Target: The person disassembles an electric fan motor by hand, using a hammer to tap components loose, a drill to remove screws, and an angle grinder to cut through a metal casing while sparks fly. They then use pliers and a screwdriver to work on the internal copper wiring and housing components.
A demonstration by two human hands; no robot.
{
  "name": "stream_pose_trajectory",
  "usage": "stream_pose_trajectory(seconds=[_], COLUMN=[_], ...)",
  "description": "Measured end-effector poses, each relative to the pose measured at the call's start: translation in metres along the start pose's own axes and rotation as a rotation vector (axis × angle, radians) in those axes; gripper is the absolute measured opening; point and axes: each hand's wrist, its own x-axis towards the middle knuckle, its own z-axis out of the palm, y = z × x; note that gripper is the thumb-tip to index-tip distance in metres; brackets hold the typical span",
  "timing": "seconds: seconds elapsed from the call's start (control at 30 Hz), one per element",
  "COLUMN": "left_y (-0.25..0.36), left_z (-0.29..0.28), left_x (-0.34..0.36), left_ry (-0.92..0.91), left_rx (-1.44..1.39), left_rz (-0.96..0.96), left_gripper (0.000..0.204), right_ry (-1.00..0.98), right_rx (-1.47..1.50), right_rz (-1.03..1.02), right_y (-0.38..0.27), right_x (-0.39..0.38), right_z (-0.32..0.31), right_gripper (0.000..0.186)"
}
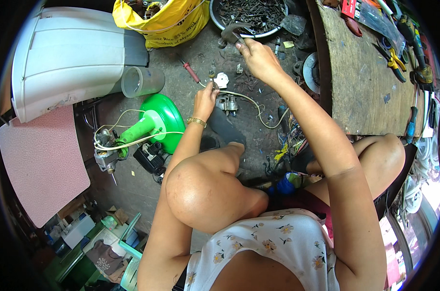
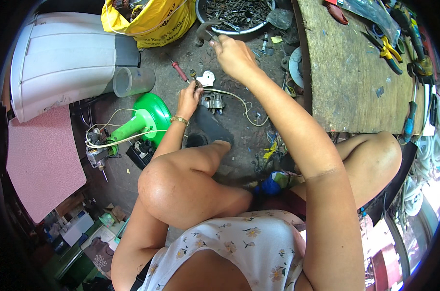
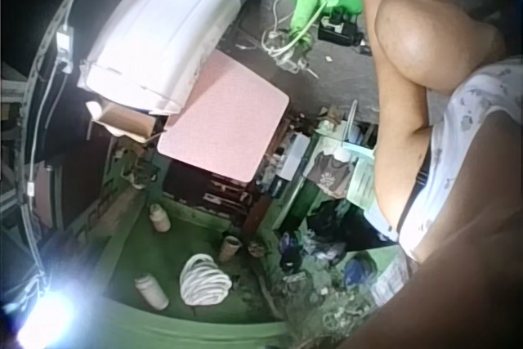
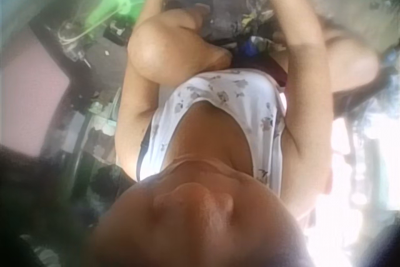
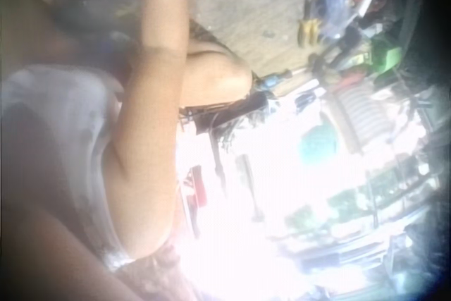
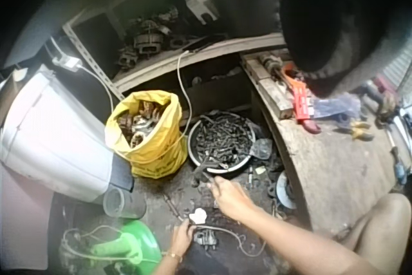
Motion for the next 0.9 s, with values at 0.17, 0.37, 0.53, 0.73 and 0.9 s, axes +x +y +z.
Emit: stream_pose_trajectory(seconds=[0.17, 0.37, 0.53, 0.73, 0.9], left_y=[-0.004, 0.001, 0.005, 0.011, 0.007], left_z=[0.001, -0.001, -0.003, -0.002, 0.001], left_x=[-0.001, -0.003, -0.005, -0.006, -0.010], left_ry=[-0.001, -0.028, -0.012, 0.022, 0.044], left_rx=[-0.004, 0.024, 0.049, 0.097, 0.046], left_rz=[-0.008, -0.022, 0.023, 0.104, 0.059], left_gripper=[0.016, 0.015, 0.014, 0.012, 0.012], right_ry=[-0.016, -0.022, -0.069, -0.265, 0.001], right_rx=[-0.058, -0.052, -0.099, -0.320, -0.249], right_rz=[-0.053, -0.074, -0.061, -0.079, -0.315], right_y=[-0.002, 0.001, -0.004, -0.008, -0.049], right_x=[-0.003, -0.002, -0.004, 0.003, 0.034], right_z=[0.012, 0.016, 0.015, 0.019, -0.014], right_gripper=[0.038, 0.038, 0.038, 0.038, 0.041])
